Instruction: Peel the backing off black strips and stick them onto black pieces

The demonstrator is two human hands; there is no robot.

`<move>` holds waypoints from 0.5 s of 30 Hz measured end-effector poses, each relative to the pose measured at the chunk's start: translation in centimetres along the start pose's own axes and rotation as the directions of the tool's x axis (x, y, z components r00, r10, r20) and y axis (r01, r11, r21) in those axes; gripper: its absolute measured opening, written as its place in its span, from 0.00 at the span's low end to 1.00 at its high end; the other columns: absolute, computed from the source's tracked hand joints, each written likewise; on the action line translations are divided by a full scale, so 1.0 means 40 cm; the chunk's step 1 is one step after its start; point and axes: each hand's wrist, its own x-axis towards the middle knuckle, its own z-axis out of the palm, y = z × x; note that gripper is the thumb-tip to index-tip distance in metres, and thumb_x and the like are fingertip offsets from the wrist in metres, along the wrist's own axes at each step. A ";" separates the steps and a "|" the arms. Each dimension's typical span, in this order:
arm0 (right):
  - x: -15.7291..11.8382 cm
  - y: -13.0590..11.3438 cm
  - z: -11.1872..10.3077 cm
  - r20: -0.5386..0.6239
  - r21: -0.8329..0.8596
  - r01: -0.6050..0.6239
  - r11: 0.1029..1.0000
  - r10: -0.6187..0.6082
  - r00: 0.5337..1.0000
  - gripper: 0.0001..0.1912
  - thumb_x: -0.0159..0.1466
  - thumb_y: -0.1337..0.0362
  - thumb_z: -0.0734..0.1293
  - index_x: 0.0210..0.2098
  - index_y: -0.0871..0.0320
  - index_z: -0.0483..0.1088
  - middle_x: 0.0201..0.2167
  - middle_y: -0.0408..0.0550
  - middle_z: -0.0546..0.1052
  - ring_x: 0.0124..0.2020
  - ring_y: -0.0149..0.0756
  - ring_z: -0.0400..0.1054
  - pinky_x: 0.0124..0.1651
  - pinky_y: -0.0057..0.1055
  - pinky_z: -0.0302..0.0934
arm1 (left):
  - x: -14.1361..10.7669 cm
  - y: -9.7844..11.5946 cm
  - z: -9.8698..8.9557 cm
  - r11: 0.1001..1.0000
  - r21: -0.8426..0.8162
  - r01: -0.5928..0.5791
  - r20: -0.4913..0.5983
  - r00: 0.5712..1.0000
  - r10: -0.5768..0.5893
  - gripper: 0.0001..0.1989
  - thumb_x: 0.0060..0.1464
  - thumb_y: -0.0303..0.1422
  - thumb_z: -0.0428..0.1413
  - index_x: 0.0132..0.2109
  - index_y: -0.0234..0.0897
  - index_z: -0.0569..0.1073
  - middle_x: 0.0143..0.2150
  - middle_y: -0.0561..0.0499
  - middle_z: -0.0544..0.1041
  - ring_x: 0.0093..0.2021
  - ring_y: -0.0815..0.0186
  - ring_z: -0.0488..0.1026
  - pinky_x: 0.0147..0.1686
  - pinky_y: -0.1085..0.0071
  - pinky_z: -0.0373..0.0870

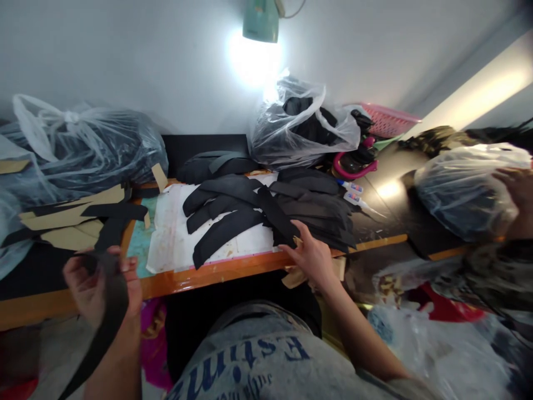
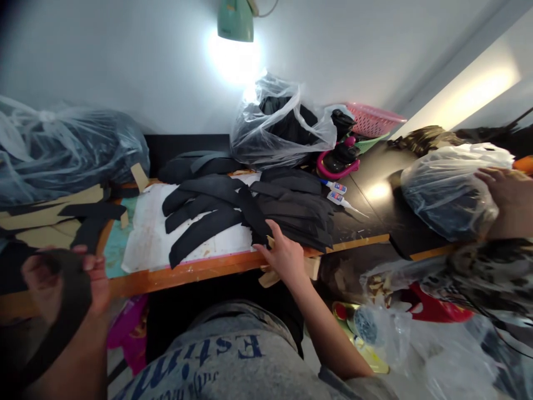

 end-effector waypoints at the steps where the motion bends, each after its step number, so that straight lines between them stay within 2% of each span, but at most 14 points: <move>1: 0.003 -0.001 -0.001 0.024 -0.129 0.021 0.991 -0.018 1.000 0.24 0.64 0.52 0.71 0.57 0.52 0.69 0.36 0.46 0.77 0.30 0.37 0.71 0.29 0.28 0.55 | -0.005 0.003 0.007 1.000 -0.024 0.010 -0.008 1.000 -0.010 0.23 0.53 0.47 0.64 0.55 0.57 0.70 0.47 0.60 0.77 0.31 0.73 0.67 0.42 0.68 0.71; 3: 0.016 0.002 -0.012 0.026 -0.259 0.047 0.965 -0.041 0.999 0.14 0.69 0.57 0.65 0.52 0.53 0.73 0.45 0.50 0.77 0.33 0.37 0.73 0.30 0.29 0.55 | -0.022 0.008 0.028 0.997 -0.062 0.047 -0.029 0.998 -0.048 0.25 0.49 0.44 0.68 0.53 0.48 0.75 0.43 0.56 0.79 0.32 0.72 0.70 0.40 0.70 0.71; 4: 0.027 0.007 -0.024 -0.008 -0.278 0.044 0.960 -0.048 0.999 0.11 0.71 0.59 0.62 0.47 0.55 0.75 0.47 0.51 0.76 0.34 0.37 0.73 0.31 0.29 0.56 | -0.033 0.009 0.039 0.995 -0.054 0.082 -0.011 0.997 -0.083 0.26 0.48 0.44 0.69 0.53 0.45 0.76 0.42 0.55 0.79 0.34 0.71 0.72 0.40 0.71 0.71; 6: 0.051 0.019 -0.056 -0.106 -0.268 0.028 0.963 -0.058 0.993 0.13 0.72 0.59 0.60 0.41 0.56 0.75 0.46 0.52 0.76 0.38 0.39 0.74 0.34 0.30 0.59 | -0.053 0.008 0.057 0.987 -0.035 0.160 0.055 0.986 -0.158 0.30 0.47 0.45 0.70 0.57 0.44 0.76 0.41 0.54 0.79 0.35 0.71 0.74 0.39 0.74 0.72; 8: 0.074 0.026 -0.086 -0.151 -0.263 0.039 0.964 -0.081 0.985 0.14 0.71 0.54 0.64 0.48 0.56 0.75 0.47 0.52 0.77 0.42 0.42 0.74 0.37 0.31 0.61 | -0.068 0.002 0.070 0.970 -0.030 0.242 0.165 0.958 -0.234 0.39 0.47 0.44 0.70 0.65 0.48 0.69 0.41 0.55 0.79 0.35 0.72 0.73 0.37 0.77 0.72; 9: 0.083 0.026 -0.094 -0.125 -0.282 0.064 0.957 -0.102 0.987 0.18 0.69 0.53 0.67 0.53 0.55 0.73 0.50 0.52 0.76 0.43 0.43 0.74 0.37 0.31 0.62 | -0.074 -0.001 0.076 0.960 -0.023 0.279 0.228 0.936 -0.267 0.43 0.47 0.42 0.70 0.68 0.51 0.64 0.41 0.55 0.78 0.34 0.73 0.73 0.35 0.78 0.71; 11: 0.093 0.022 -0.094 0.014 -0.345 0.141 0.928 -0.145 0.989 0.24 0.66 0.53 0.69 0.59 0.53 0.70 0.54 0.52 0.76 0.43 0.44 0.75 0.36 0.31 0.62 | -0.080 -0.008 0.086 0.947 0.007 0.321 0.335 0.892 -0.305 0.48 0.47 0.41 0.70 0.72 0.53 0.58 0.41 0.55 0.78 0.32 0.74 0.72 0.31 0.80 0.69; 13: 0.099 0.022 -0.080 0.155 -0.379 0.218 0.899 -0.171 0.973 0.18 0.68 0.57 0.67 0.57 0.52 0.72 0.54 0.51 0.77 0.40 0.41 0.76 0.35 0.31 0.61 | -0.085 -0.013 0.095 0.945 0.043 0.323 0.398 0.862 -0.313 0.47 0.47 0.42 0.69 0.71 0.51 0.59 0.41 0.53 0.78 0.30 0.74 0.71 0.28 0.80 0.67; 14: 0.103 0.026 -0.073 0.176 -0.371 0.232 0.899 -0.177 0.968 0.15 0.70 0.59 0.64 0.53 0.53 0.74 0.53 0.51 0.78 0.39 0.40 0.76 0.35 0.30 0.61 | -0.087 -0.014 0.098 0.946 0.054 0.318 0.413 0.856 -0.312 0.46 0.48 0.42 0.69 0.71 0.49 0.61 0.40 0.52 0.78 0.29 0.74 0.71 0.27 0.81 0.66; 15: 0.110 0.034 -0.071 0.151 -0.349 0.219 0.911 -0.176 0.973 0.14 0.71 0.61 0.62 0.51 0.54 0.76 0.50 0.51 0.80 0.39 0.40 0.77 0.36 0.31 0.62 | -0.089 -0.016 0.101 0.947 0.063 0.314 0.426 0.850 -0.310 0.44 0.48 0.43 0.69 0.70 0.48 0.63 0.40 0.52 0.77 0.29 0.74 0.70 0.26 0.81 0.66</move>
